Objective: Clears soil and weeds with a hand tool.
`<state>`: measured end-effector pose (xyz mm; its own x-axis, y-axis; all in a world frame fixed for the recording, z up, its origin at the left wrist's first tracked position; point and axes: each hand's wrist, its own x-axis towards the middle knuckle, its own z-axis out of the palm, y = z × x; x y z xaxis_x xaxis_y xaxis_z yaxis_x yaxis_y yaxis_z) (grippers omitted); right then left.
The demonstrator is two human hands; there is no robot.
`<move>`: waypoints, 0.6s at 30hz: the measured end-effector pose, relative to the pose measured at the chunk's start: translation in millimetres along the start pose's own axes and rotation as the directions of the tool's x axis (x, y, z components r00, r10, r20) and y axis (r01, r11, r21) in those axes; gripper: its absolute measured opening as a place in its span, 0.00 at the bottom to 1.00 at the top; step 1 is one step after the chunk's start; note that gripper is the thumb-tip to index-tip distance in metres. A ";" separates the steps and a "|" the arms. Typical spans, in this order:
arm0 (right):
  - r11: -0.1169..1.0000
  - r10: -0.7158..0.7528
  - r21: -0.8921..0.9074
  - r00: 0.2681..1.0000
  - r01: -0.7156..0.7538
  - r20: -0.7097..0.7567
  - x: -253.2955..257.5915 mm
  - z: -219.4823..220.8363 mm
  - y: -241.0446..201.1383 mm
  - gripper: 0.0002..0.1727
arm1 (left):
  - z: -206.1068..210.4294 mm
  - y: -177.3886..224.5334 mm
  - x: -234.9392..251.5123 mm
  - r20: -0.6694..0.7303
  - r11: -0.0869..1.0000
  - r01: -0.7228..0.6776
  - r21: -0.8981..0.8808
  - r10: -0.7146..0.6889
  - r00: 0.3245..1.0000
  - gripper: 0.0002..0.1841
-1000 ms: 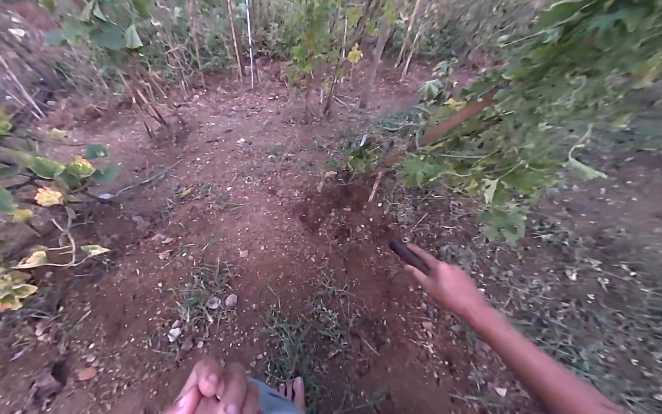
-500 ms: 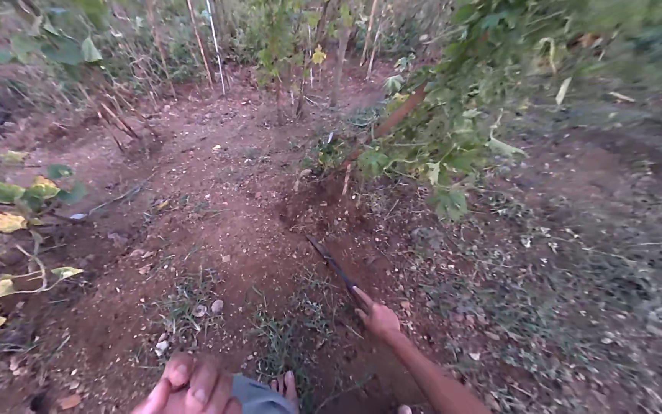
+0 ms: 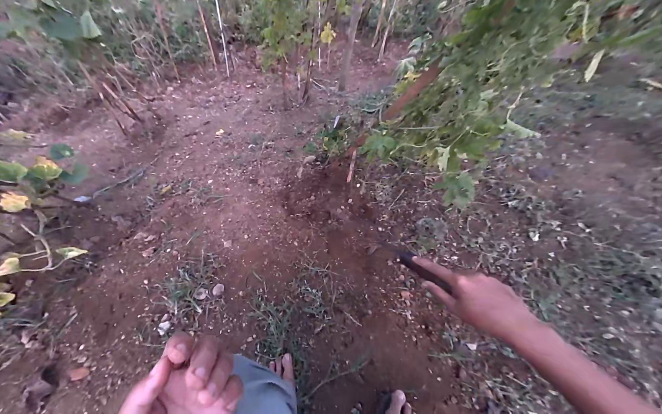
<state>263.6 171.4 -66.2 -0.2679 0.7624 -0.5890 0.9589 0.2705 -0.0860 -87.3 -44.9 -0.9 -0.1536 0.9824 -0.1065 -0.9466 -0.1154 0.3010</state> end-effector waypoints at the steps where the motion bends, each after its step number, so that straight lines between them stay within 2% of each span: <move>1: 0.999 0.041 -0.004 0.996 -0.041 0.076 12.5 7.5 -10.2 0.30 | 0.3 -0.6 0.8 -0.005 1.000 0.003 -0.001 -0.003 1.000 0.11; 3: 0.994 0.110 -0.035 0.977 -0.105 0.185 52.3 45.4 -30.1 0.31 | 0.9 -2.1 -0.1 0.000 1.000 0.016 -0.003 -0.016 1.000 0.11; 5: 0.988 0.156 -0.039 0.969 -0.151 0.192 80.2 93.9 -46.7 0.32 | 1.8 -2.7 -2.2 0.019 1.000 0.023 0.000 -0.023 1.000 0.11; 7: 0.984 0.175 -0.052 0.966 -0.168 0.189 80.0 137.2 -52.7 0.34 | 3.2 -2.1 -6.1 0.037 1.000 0.017 -0.004 -0.017 0.999 0.11; 10: 0.980 0.196 0.004 0.959 -0.201 0.205 74.5 191.5 -11.9 0.41 | 3.6 -1.6 -14.1 0.065 1.000 0.006 -0.020 -0.005 0.998 0.11; 12: 0.970 0.201 0.102 0.966 -0.219 0.161 82.0 180.7 19.4 0.39 | 5.0 -2.7 -17.9 0.075 1.000 0.002 -0.014 0.000 0.997 0.11; 14: 0.963 0.181 0.181 0.977 -0.199 0.108 79.5 136.6 26.4 0.35 | 5.8 -3.1 -22.7 0.072 1.000 0.005 0.004 -0.005 0.997 0.11; 18: 0.987 0.132 0.094 0.991 -0.133 0.018 54.5 47.8 15.1 0.33 | 2.8 0.3 -20.0 0.076 1.000 -0.001 -0.023 0.003 0.997 0.12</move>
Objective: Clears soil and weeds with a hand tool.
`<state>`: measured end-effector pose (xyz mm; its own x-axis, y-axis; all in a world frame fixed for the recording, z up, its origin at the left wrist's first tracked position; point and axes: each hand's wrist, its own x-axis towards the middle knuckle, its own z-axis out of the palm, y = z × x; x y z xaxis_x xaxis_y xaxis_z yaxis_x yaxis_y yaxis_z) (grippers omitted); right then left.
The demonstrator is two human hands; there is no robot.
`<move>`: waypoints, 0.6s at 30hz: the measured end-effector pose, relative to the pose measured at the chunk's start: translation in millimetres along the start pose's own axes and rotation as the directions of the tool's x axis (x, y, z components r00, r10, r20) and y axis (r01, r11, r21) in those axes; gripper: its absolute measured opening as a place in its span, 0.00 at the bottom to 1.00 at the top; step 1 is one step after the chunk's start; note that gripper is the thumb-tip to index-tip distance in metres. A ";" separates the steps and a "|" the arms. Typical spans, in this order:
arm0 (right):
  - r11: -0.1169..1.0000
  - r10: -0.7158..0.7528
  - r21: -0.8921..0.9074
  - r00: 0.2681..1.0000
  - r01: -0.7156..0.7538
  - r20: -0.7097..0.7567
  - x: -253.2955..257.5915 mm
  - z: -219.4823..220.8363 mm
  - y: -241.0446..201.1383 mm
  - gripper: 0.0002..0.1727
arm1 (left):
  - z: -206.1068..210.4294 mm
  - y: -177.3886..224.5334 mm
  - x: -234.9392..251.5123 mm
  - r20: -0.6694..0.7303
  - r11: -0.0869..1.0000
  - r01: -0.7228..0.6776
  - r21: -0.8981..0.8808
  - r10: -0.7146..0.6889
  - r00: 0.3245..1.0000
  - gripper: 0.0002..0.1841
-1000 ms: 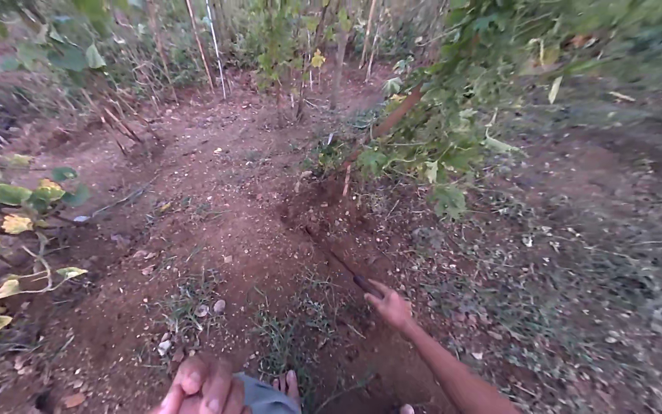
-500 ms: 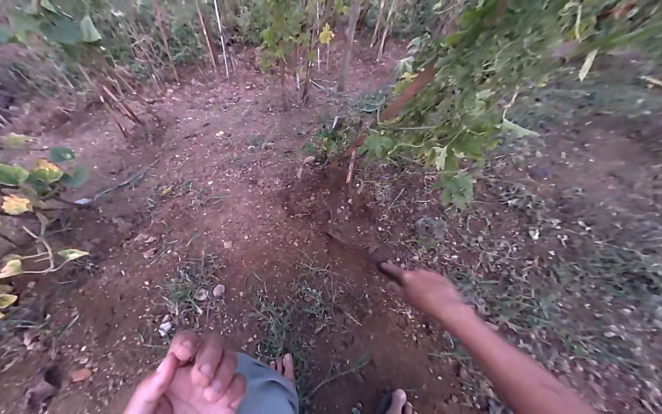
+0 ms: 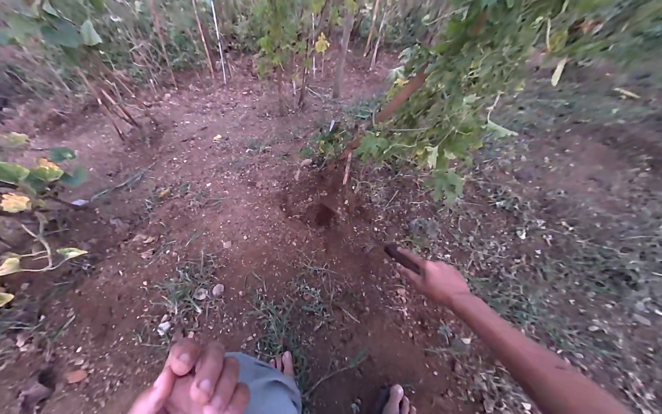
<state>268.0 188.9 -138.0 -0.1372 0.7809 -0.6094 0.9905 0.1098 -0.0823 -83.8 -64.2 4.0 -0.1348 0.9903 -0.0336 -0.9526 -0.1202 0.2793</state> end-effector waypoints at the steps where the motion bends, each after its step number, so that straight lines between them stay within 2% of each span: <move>1: 0.999 -0.026 -0.022 0.999 0.025 -0.040 -12.9 -15.2 -1.4 0.33 | -1.0 0.5 1.4 -0.006 1.000 -0.004 -0.006 0.004 1.000 0.12; 5: 0.990 -0.109 -0.105 0.981 0.092 -0.162 -73.5 -63.0 -5.2 0.33 | -6.4 3.1 9.4 -0.045 1.000 -0.003 0.022 0.004 0.999 0.11; 7: 0.984 -0.071 -0.172 0.992 0.052 -0.108 -88.8 -70.7 -15.3 0.32 | -9.0 6.5 14.8 -0.056 1.000 0.008 0.011 -0.008 0.998 0.11; 10: 0.961 0.064 -0.275 0.993 -0.035 0.095 -64.3 -38.5 -39.8 0.33 | -10.3 8.4 19.9 -0.067 1.000 0.022 -0.011 -0.023 0.998 0.11; 13: 0.945 0.156 -0.312 0.972 -0.095 0.175 -26.7 27.8 -54.8 0.40 | -10.5 8.6 18.6 -0.046 1.000 0.026 -0.004 -0.026 0.999 0.11; 15: 0.959 0.174 -0.253 0.967 -0.125 0.184 -24.6 57.5 -38.0 0.41 | -9.7 7.6 15.3 -0.039 1.000 0.022 -0.014 -0.022 0.999 0.11; 18: 0.979 0.154 0.118 0.980 -0.169 0.127 -13.0 84.3 23.5 0.37 | -7.1 6.0 10.4 -0.021 0.999 0.025 -0.024 -0.025 0.999 0.11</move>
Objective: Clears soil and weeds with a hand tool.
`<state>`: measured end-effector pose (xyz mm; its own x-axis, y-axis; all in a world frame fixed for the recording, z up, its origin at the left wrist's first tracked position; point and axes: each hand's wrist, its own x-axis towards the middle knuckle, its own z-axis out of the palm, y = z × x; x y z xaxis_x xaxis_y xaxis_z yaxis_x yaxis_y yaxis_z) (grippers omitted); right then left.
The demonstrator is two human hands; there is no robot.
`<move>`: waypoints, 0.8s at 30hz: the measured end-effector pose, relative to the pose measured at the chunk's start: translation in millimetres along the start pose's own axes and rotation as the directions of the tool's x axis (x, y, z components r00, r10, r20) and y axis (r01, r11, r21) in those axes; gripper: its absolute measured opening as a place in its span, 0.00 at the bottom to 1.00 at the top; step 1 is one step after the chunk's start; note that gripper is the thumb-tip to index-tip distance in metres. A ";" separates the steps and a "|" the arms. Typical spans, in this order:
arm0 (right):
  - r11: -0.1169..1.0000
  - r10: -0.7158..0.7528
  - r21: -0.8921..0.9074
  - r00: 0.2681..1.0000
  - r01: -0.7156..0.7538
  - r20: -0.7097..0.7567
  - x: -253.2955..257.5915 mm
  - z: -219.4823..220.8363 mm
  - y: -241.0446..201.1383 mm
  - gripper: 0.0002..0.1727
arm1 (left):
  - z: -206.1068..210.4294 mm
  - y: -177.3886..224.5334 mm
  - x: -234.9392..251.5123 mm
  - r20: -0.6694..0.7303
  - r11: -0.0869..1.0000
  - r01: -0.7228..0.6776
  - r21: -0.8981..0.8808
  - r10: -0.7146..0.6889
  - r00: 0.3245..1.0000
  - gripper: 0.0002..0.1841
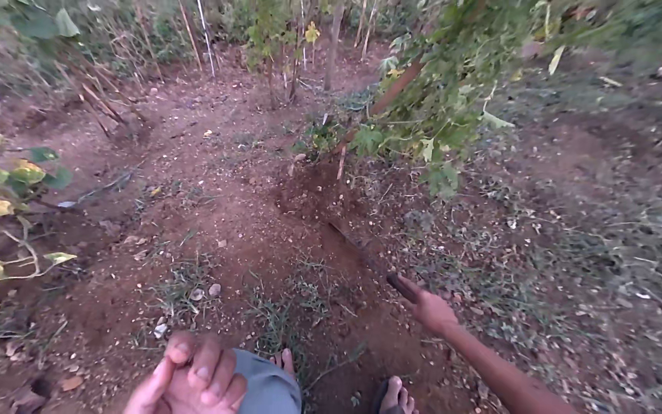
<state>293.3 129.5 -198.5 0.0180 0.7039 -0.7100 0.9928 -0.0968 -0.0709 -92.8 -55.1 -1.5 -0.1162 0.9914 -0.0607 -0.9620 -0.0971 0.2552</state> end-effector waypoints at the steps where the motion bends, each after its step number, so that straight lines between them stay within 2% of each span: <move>1: 0.995 -0.024 0.100 0.999 0.029 -0.049 5.5 -5.3 11.4 0.35 | 0.8 -1.5 -1.0 0.012 1.000 0.002 0.002 -0.002 1.000 0.11; 4: 0.984 -0.090 0.139 0.988 0.108 -0.126 -12.2 -30.0 4.4 0.33 | 2.8 -5.1 -5.8 0.011 1.000 0.003 0.017 -0.003 1.000 0.11; 7: 0.984 -0.179 -0.024 0.975 0.177 -0.128 -54.7 -78.1 -13.3 0.34 | 1.5 -3.8 -4.1 0.007 1.000 -0.013 0.010 0.013 1.000 0.11; 11: 0.960 -0.244 -0.160 0.966 0.228 -0.088 -107.2 -128.1 -29.9 0.29 | -0.2 -1.1 1.1 -0.032 0.999 -0.025 0.026 0.026 0.999 0.12; 14: 0.950 -0.194 -0.244 0.981 0.193 0.019 -93.1 -102.2 -42.9 0.30 | -0.5 -0.4 7.3 -0.056 1.000 -0.022 0.009 0.023 0.998 0.12; 17: 0.951 -0.091 -0.285 0.990 0.119 0.109 -24.0 -11.8 -52.6 0.35 | -0.5 -2.4 9.3 -0.054 1.000 0.001 -0.007 -0.001 0.999 0.11; 19: 0.980 -0.033 -0.188 0.991 0.058 0.133 20.8 44.8 -59.5 0.40 | 0.7 -3.0 7.3 -0.030 1.000 0.025 0.008 -0.024 0.999 0.11; 21: 0.997 0.039 0.063 0.980 -0.052 0.196 45.8 73.1 -73.7 0.45 | 3.8 -2.8 2.3 -0.021 0.999 0.021 0.033 -0.020 1.000 0.12; 22: 0.973 0.057 0.206 0.974 -0.103 0.217 47.6 78.3 -83.7 0.43 | 4.8 -2.4 -0.4 -0.027 0.999 0.009 0.036 -0.008 1.000 0.12; 23: 0.911 0.043 0.394 0.977 -0.125 0.210 44.3 78.0 -95.3 0.36 | 5.0 -1.5 -1.4 -0.029 0.999 -0.002 0.035 0.003 1.000 0.11; 24: 0.754 0.005 0.644 0.982 -0.128 0.189 38.0 75.4 -106.5 0.24 | 4.9 -0.3 -1.3 -0.032 0.999 -0.007 0.032 0.008 0.999 0.11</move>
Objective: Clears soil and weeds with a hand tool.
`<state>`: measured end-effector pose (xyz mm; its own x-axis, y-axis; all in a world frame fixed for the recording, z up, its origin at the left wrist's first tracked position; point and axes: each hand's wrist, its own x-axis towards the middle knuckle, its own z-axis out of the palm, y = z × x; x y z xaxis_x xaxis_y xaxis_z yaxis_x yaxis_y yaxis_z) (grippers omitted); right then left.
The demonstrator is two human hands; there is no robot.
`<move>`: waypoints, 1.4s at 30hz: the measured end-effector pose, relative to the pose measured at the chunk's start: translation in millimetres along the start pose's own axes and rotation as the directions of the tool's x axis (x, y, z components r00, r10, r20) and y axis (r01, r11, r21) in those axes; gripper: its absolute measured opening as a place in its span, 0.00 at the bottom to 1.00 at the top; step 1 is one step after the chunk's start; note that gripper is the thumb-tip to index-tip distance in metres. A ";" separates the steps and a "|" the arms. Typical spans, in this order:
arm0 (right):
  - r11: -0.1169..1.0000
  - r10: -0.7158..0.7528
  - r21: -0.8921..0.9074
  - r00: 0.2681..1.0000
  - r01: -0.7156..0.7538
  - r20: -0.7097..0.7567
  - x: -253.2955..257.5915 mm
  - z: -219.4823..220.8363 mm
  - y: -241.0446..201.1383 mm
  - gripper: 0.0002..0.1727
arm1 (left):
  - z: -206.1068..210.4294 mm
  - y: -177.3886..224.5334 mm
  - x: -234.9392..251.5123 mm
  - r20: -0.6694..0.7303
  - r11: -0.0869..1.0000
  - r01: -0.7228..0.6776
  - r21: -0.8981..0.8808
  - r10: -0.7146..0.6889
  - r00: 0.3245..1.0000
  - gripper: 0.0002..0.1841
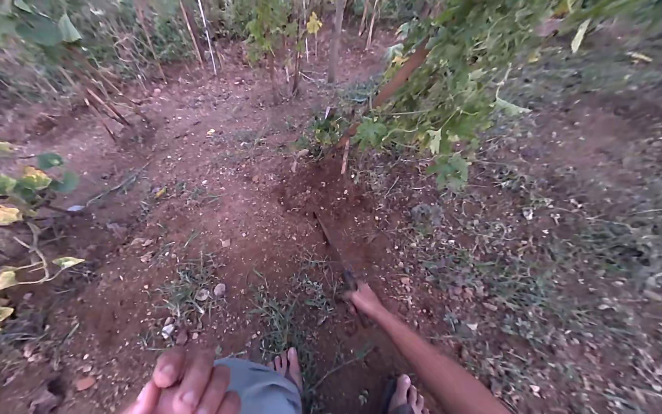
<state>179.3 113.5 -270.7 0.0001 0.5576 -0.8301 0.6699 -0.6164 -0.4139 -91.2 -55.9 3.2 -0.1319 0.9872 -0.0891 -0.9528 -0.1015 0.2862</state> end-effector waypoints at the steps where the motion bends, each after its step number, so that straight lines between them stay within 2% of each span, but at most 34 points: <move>1: 0.955 -0.011 0.296 1.000 0.004 0.021 -9.1 2.7 -13.2 0.11 | -0.3 0.7 0.7 -0.001 1.000 -0.003 -0.008 0.003 1.000 0.11; 2: 0.876 -0.023 0.482 0.998 -0.005 0.051 -21.2 0.0 -28.1 0.06 | -0.4 0.9 1.6 -0.003 1.000 -0.003 -0.012 0.003 1.000 0.12; 3: 0.845 -0.062 0.534 0.997 0.027 0.048 -35.1 -6.9 -40.5 0.08 | -0.4 0.5 2.2 -0.007 1.000 -0.001 -0.016 0.000 1.000 0.11; 4: 0.877 -0.123 0.469 0.992 0.104 0.010 -47.7 -17.3 -48.5 0.14 | -0.3 -0.3 2.3 -0.007 1.000 0.006 -0.020 -0.007 1.000 0.11; 6: 0.944 -0.276 0.170 0.959 0.283 -0.065 -63.2 -46.9 -54.3 0.24 | -0.3 -2.4 3.1 0.002 1.000 0.023 -0.016 -0.023 1.000 0.12; 8: 0.926 -0.376 -0.066 0.924 0.372 -0.072 -75.8 -76.5 -54.5 0.31 | -1.7 -2.7 4.2 0.023 0.999 0.035 -0.023 -0.035 0.999 0.11; 10: 0.885 -0.419 -0.247 0.906 0.395 -0.053 -81.7 -90.8 -44.4 0.34 | -3.3 -2.2 5.3 0.017 0.999 0.030 -0.040 -0.030 0.999 0.11; 13: 0.796 -0.371 -0.523 0.929 0.305 -0.023 -65.8 -85.2 -2.0 0.38 | -4.4 -2.1 5.3 0.030 0.998 0.031 -0.059 -0.030 0.999 0.11; 15: 0.733 -0.205 -0.666 0.979 0.141 -0.019 -37.0 -73.3 39.1 0.39 | -3.8 -2.6 1.3 0.049 0.998 0.042 -0.055 -0.040 0.998 0.11; 16: 0.729 -0.097 -0.682 0.995 0.053 -0.027 -22.9 -65.8 58.1 0.40 | -2.9 -2.5 -2.2 0.051 0.998 0.044 -0.048 -0.042 0.998 0.11; 17: 0.752 -0.009 -0.659 0.999 -0.020 -0.041 -11.8 -58.2 70.4 0.39 | -1.9 -2.1 -5.3 0.052 0.999 0.040 -0.036 -0.038 0.998 0.11; 19: 0.848 0.035 -0.526 0.997 -0.066 -0.069 -8.0 -43.6 69.2 0.38 | -0.5 0.1 -10.2 0.040 1.000 0.015 -0.008 -0.014 0.999 0.11; 21: 0.940 -0.007 -0.340 0.999 -0.012 -0.052 -23.5 -28.3 51.2 0.37 | -1.5 3.4 -14.9 0.036 1.000 -0.014 0.004 0.014 0.999 0.12; 23: 0.950 -0.115 -0.297 0.993 0.102 -0.026 -40.8 -24.3 27.2 0.35 | -2.3 5.0 -11.8 0.037 1.000 -0.022 -0.020 0.023 0.999 0.12; 25: 0.864 -0.263 -0.447 0.965 0.233 -0.005 -57.6 -32.4 9.4 0.36 | -1.7 1.2 -7.6 0.043 0.999 -0.010 -0.030 0.011 0.999 0.12; 27: 0.704 -0.392 -0.633 0.919 0.322 0.031 -68.2 -45.1 -1.5 0.38 | -0.9 -3.0 -4.9 0.053 1.000 0.019 -0.020 -0.018 0.998 0.12; 29: 0.577 -0.405 -0.756 0.912 0.308 0.063 -64.3 -62.9 -2.7 0.39 | -1.2 -5.2 -2.3 0.060 0.999 0.040 -0.021 -0.039 0.997 0.11; 30: 0.557 -0.366 -0.788 0.929 0.262 0.051 -55.3 -72.1 4.5 0.40 | -1.7 -4.9 -1.6 0.064 0.999 0.044 -0.027 -0.043 0.997 0.11; 32: 0.614 -0.203 -0.783 0.979 0.099 -0.035 -29.1 -87.7 31.9 0.39 | -2.5 -3.1 -2.9 0.067 0.999 0.034 -0.042 -0.031 0.997 0.11; 34: 0.739 0.003 -0.669 0.994 -0.078 -0.112 -3.2 -97.6 56.5 0.40 | -2.2 -0.6 -5.0 0.055 0.999 0.015 -0.040 -0.012 0.998 0.12; 35: 0.784 0.049 -0.610 0.991 -0.115 -0.124 -0.1 -97.8 58.4 0.41 | -1.6 0.9 -5.6 0.050 0.999 0.006 -0.031 -0.004 0.999 0.12; 38: 0.920 0.067 -0.380 0.995 -0.092 -0.078 -23.2 -94.2 30.7 0.37 | -0.4 0.7 -3.8 0.039 0.999 0.013 -0.029 -0.012 0.999 0.12; 40: 0.987 0.068 -0.147 0.998 -0.066 0.012 -42.8 -106.9 5.2 0.25 | 1.4 -4.9 3.0 0.038 0.997 0.069 -0.036 -0.068 0.997 0.11; 42: 0.995 0.083 -0.068 0.994 -0.078 0.077 -70.5 -130.3 -19.6 0.13 | 6.3 -17.5 10.5 0.043 0.990 0.138 0.007 -0.138 0.989 0.11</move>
<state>262.9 158.7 -155.4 -0.0014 0.4595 -0.8882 0.7166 -0.6191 -0.3214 -74.2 -43.0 3.3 0.0130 0.9962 -0.0865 -0.9600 0.0366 0.2775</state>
